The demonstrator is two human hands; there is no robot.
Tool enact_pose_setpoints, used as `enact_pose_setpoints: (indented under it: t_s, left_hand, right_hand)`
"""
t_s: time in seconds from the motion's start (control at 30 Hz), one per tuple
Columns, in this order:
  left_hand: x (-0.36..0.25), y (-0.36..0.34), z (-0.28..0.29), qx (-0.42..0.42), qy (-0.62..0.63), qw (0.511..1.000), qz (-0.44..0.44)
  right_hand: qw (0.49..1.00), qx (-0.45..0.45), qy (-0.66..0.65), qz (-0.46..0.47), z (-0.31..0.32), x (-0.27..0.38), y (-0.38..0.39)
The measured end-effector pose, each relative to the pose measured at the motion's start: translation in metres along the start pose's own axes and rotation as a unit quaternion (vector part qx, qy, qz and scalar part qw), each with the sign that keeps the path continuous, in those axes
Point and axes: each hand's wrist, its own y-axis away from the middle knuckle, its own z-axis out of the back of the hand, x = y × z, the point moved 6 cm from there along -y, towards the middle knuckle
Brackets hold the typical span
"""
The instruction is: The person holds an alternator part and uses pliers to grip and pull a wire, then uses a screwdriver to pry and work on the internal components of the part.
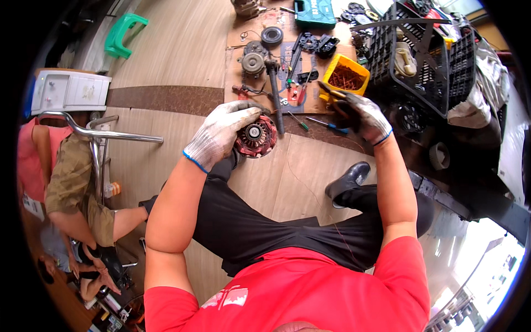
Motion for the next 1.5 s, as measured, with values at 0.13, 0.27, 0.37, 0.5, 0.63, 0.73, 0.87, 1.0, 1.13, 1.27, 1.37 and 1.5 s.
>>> enact_pose_setpoints:
  t_s: [0.13, 0.27, 0.37, 0.5, 0.63, 0.73, 0.87, 1.0, 1.13, 1.27, 1.37, 1.5]
  left_hand:
    - [-0.005, 0.003, -0.013, 0.005, 0.061, 0.998, -0.007]
    - [0.001, 0.002, -0.023, 0.034, 0.055, 0.998, -0.002]
    - [-0.004, 0.004, -0.033, 0.038, 0.019, 0.999, 0.0]
    - [0.0, -0.001, -0.034, 0.039, -0.061, 0.997, -0.032]
    - [0.0, -0.003, -0.039, 0.044, -0.058, 0.997, -0.034]
    - [-0.004, -0.002, -0.048, 0.039, -0.003, 0.999, -0.008]
    - [-0.009, -0.001, -0.046, 0.023, 0.008, 1.0, -0.006]
    - [-0.008, -0.003, -0.038, 0.035, -0.089, 0.993, -0.062]
    - [-0.018, 0.002, -0.041, 0.063, -0.125, 0.986, -0.087]
    - [-0.012, 0.002, -0.043, 0.084, -0.135, 0.986, -0.048]
    - [-0.003, -0.003, -0.044, 0.101, -0.165, 0.981, -0.026]
    - [0.001, -0.004, -0.05, 0.101, -0.219, 0.97, -0.025]
  right_hand:
    - [0.953, 0.098, 0.286, -0.006, -0.095, 0.03, 0.045]
    - [0.904, 0.087, 0.41, 0.081, -0.128, 0.033, 0.081]
    - [0.872, 0.083, 0.478, 0.074, -0.13, 0.031, 0.09]
    - [0.818, 0.077, 0.563, 0.09, -0.135, 0.017, 0.087]
    - [0.95, 0.101, 0.283, -0.088, -0.118, -0.023, 0.072]
    - [0.99, 0.06, 0.014, -0.128, -0.104, -0.048, 0.067]
    - [0.992, -0.018, 0.006, -0.122, -0.092, -0.043, 0.063]
    - [0.95, 0.047, 0.297, -0.084, -0.11, 0.005, 0.078]
    - [0.93, 0.083, 0.345, -0.09, -0.108, 0.011, 0.087]
    - [0.904, 0.105, 0.402, -0.102, -0.117, 0.014, 0.094]
    - [0.822, 0.103, 0.559, -0.033, -0.12, 0.019, 0.095]
    - [0.823, 0.06, 0.562, -0.048, -0.121, 0.017, 0.097]
